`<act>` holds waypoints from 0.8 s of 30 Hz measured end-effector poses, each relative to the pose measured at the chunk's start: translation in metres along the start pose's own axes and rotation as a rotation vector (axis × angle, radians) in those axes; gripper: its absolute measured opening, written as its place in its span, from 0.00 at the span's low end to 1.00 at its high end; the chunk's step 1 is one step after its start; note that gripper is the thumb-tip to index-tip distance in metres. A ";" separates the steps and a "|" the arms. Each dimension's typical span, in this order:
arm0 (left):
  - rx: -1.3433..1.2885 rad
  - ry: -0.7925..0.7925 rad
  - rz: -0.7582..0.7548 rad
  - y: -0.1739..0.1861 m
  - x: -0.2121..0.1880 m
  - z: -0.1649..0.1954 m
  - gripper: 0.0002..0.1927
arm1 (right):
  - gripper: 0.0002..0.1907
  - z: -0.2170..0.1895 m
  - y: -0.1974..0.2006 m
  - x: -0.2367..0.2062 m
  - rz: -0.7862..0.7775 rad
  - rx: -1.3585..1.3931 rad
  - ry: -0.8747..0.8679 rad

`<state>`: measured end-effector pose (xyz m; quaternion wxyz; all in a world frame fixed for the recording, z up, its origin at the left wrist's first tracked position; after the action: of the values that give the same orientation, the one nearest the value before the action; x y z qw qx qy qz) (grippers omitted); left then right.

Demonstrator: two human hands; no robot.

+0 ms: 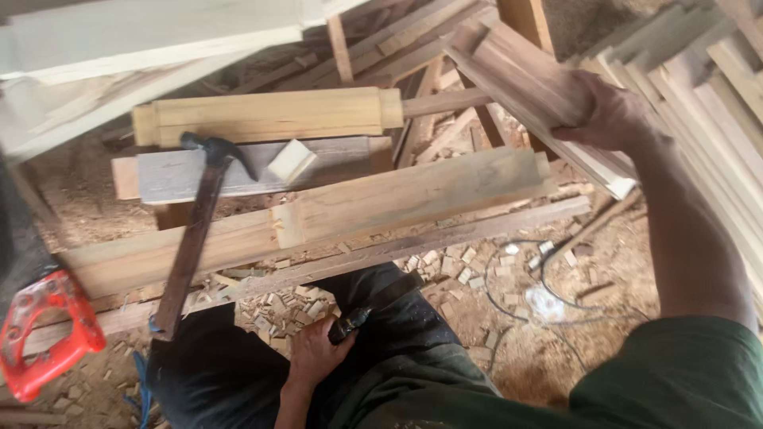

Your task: The person uses a chisel and hammer to carve a notch into a wooden plank. They repeatedly position the chisel, strike it with the hammer, and remove wood chips to shape the wood.

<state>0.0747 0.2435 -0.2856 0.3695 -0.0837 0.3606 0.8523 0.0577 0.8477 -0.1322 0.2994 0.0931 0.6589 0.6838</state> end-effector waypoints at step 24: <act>-0.046 -0.029 0.152 -0.004 0.018 0.014 0.18 | 0.42 0.023 -0.015 0.078 0.043 0.278 -0.189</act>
<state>0.0664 0.2652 -0.2856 0.3066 -0.0522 0.3411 0.8871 0.0110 0.9078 -0.1648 0.3297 0.2117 0.7140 0.5802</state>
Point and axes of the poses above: each hand's wrist, its own x-axis towards the middle knuckle, its own y-axis out of the back of the hand, z = x × y, the point moved 8 cm from there along x, towards the middle knuckle, and after that the axes turned 14 degrees about -x, right-handed, at the moved point
